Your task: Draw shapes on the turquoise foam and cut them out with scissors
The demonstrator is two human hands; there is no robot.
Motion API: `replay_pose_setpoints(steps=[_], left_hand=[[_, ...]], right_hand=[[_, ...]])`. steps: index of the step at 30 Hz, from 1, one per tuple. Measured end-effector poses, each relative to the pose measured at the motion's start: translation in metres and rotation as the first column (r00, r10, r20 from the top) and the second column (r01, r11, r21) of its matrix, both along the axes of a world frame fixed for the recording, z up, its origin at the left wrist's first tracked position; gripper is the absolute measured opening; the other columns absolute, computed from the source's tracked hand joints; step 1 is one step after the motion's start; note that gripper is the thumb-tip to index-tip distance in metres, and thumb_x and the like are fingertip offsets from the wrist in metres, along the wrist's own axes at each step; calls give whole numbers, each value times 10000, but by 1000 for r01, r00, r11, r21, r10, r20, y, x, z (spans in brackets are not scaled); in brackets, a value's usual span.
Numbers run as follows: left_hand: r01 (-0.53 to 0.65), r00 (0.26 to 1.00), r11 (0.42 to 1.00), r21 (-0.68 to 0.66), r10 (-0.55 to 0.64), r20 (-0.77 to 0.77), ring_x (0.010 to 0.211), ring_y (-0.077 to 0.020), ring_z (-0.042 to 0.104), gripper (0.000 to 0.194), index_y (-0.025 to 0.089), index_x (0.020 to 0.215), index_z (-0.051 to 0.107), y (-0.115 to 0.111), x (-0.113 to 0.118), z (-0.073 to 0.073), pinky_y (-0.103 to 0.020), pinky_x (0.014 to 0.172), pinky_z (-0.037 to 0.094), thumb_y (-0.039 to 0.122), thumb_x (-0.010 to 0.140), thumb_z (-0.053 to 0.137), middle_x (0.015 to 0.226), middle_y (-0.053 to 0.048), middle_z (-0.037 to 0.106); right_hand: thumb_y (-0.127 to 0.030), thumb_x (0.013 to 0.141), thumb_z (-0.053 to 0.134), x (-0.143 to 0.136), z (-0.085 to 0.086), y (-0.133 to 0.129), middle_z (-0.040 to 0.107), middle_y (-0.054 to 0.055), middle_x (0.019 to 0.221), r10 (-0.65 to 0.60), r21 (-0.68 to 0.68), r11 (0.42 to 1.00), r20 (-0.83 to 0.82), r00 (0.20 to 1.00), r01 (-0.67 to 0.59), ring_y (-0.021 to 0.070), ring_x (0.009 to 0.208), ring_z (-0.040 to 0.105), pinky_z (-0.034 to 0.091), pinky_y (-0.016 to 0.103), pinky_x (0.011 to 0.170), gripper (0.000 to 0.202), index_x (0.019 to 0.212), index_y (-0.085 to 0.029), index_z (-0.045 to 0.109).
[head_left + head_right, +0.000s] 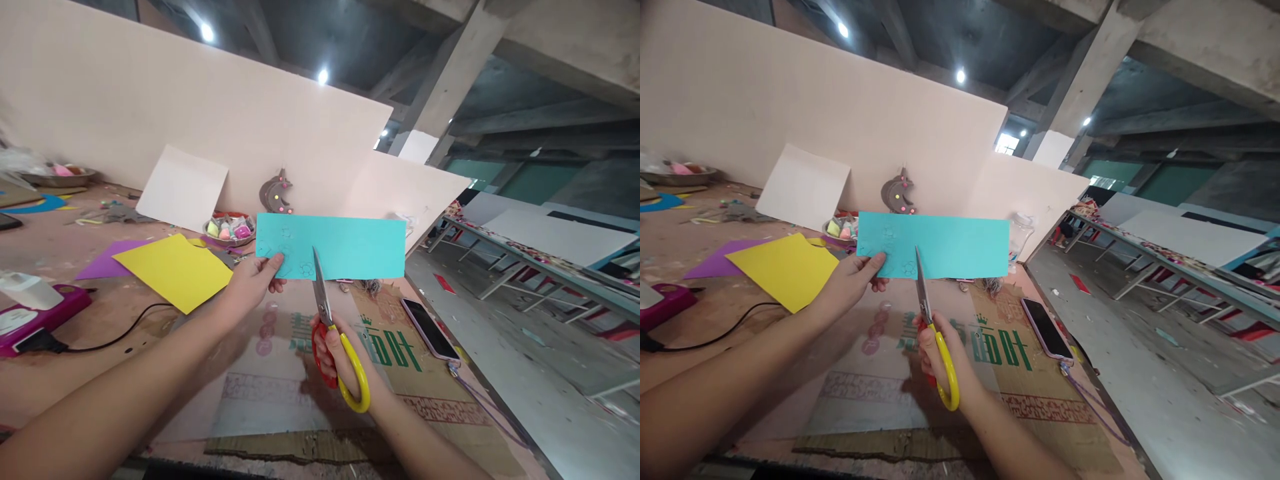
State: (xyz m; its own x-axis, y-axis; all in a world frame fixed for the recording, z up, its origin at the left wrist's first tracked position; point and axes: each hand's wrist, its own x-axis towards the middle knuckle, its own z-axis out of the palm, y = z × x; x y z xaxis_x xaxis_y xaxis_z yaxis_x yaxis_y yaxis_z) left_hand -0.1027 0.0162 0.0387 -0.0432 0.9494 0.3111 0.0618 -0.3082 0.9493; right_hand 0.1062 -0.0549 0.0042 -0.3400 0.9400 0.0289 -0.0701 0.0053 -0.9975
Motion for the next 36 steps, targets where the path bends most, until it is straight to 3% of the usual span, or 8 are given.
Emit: replay_pose_setpoints(steps=[8, 14, 22, 29, 36], left_hand=[[-53, 994, 998, 28, 56, -93, 474, -139, 556, 471, 189, 566, 558, 2, -12, 10, -254, 507, 426, 563, 851, 543, 483, -3, 591], [-138, 938, 985, 105, 164, -307, 473, -124, 485, 449, 204, 551, 468, 9, -26, 13, -254, 492, 332, 530, 854, 531, 477, 35, 522], [-39, 887, 989, 140, 99, -451, 511, -123, 424, 412, 206, 544, 448, 16, -39, 15, -259, 500, 283, 473, 847, 531, 533, 38, 444], [9, 861, 995, 95, 41, -508, 497, -125, 371, 411, 217, 520, 393, 15, -44, 22, -268, 507, 259, 457, 822, 534, 515, 42, 377], [41, 840, 996, 74, 5, -543, 503, -133, 375, 402, 219, 530, 390, 18, -46, 20, -281, 526, 254, 457, 819, 536, 525, 37, 373]], right_hand=[[-697, 830, 539, 12, 5, 3, 320, -93, 596, 78, 8, 997, 134, 988, -79, 49, 433, 204, 182, 169, 361, 540, 1017, -192, 503], [-695, 835, 533, 23, 19, 5, 303, -90, 605, 150, -47, 989, 251, 956, -142, 54, 446, 210, 194, 174, 367, 532, 1028, -199, 511], [-704, 817, 547, 30, 18, 10, 327, -78, 615, 215, -146, 973, 303, 928, -178, 54, 456, 213, 181, 160, 357, 540, 1005, -199, 536], [-707, 792, 576, 32, 18, 12, 324, -80, 606, 248, -166, 965, 318, 915, -204, 52, 447, 200, 174, 153, 338, 539, 968, -199, 546], [-689, 789, 599, 28, 27, 8, 342, -72, 596, 206, -185, 972, 383, 901, -143, 52, 445, 229, 183, 158, 352, 525, 944, -189, 563]])
